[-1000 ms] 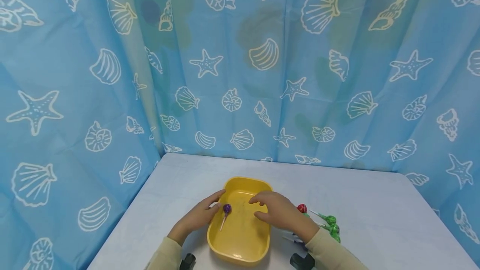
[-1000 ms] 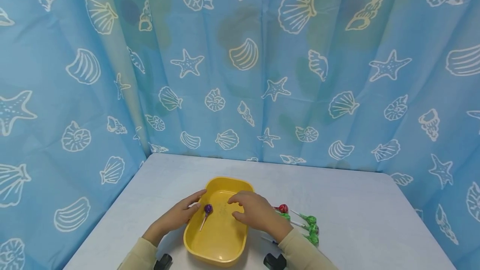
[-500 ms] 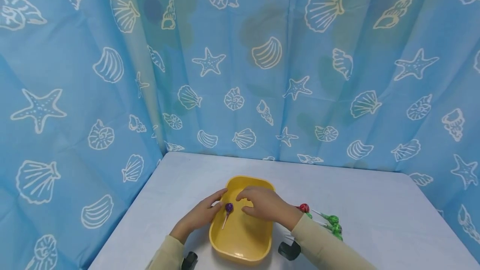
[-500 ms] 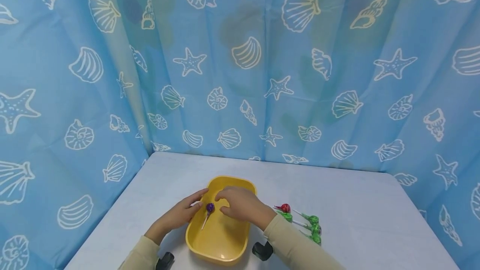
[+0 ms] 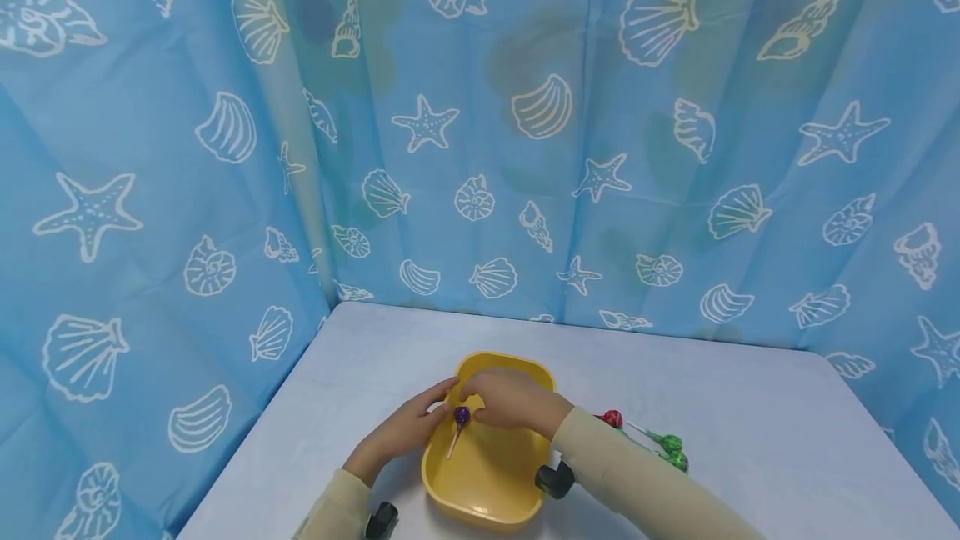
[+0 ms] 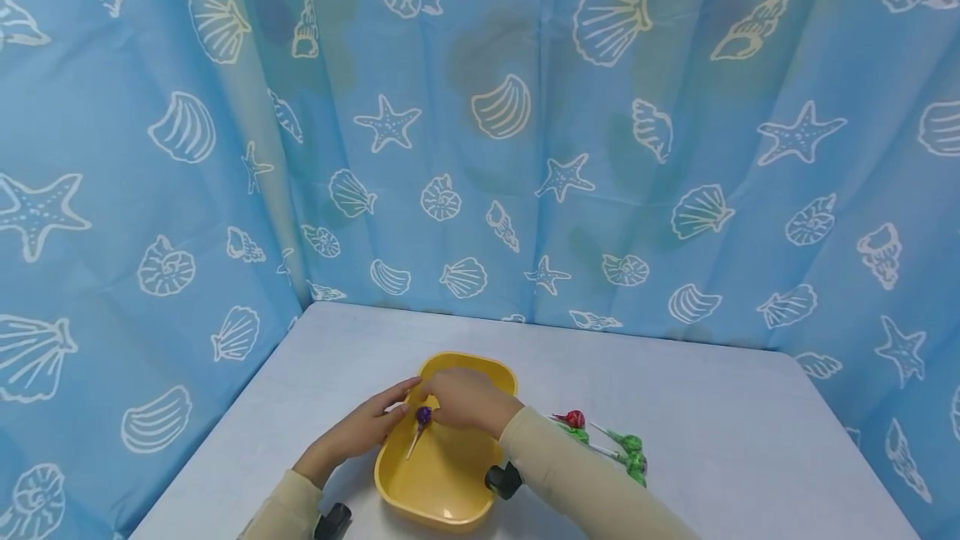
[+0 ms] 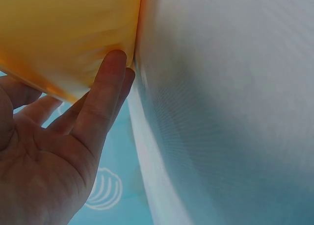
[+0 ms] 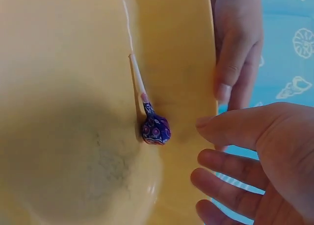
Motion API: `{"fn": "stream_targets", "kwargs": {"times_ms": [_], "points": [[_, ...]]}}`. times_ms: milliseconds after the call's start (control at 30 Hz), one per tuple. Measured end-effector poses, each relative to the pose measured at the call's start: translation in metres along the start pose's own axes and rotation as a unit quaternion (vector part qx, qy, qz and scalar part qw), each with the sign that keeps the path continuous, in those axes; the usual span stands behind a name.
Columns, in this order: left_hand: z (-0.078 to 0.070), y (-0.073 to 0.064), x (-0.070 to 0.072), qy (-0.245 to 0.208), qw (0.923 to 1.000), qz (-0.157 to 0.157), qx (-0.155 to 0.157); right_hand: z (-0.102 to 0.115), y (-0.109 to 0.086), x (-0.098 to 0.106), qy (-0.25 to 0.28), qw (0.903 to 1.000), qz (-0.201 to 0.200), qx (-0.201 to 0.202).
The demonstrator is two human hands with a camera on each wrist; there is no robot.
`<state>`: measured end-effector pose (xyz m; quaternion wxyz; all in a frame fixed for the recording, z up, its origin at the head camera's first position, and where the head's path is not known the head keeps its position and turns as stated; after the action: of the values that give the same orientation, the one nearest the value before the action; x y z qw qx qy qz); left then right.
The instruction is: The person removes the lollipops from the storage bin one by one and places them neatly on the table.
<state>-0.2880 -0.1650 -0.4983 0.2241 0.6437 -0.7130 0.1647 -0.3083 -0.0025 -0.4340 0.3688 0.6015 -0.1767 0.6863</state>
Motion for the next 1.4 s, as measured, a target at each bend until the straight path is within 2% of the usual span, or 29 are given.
{"fn": "stream_targets", "kwargs": {"times_ms": [367, 800, 1033, 1400], "points": [[0.0, 0.001, 0.0, 0.003, 0.9999, 0.0, -0.017, -0.001, 0.021, -0.024, -0.015, 0.9986, 0.051, -0.008], [0.001, 0.002, 0.0, 0.006, 0.9998, -0.001, -0.018, -0.003, 0.028, -0.04, -0.036, 0.9992, 0.016, -0.009], [0.001, 0.002, 0.0, 0.003, 0.9998, 0.005, -0.017, -0.004, 0.027, -0.041, -0.028, 0.9994, 0.006, -0.018], [0.001, 0.001, -0.001, 0.006, 1.0, 0.001, 0.001, -0.008, 0.024, -0.032, -0.009, 0.9991, 0.028, -0.031]]}}
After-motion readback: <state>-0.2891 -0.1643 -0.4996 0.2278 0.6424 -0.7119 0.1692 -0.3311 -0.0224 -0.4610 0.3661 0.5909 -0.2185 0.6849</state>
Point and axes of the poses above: each hand's wrist, its own y-axis towards the middle knuckle, its own x-axis out of the back of the hand, z = x × y, the point moved 4 cm from there along y, towards the middle knuckle, and after that the axes turned 15 degrees about -z, right-handed, at the moved point
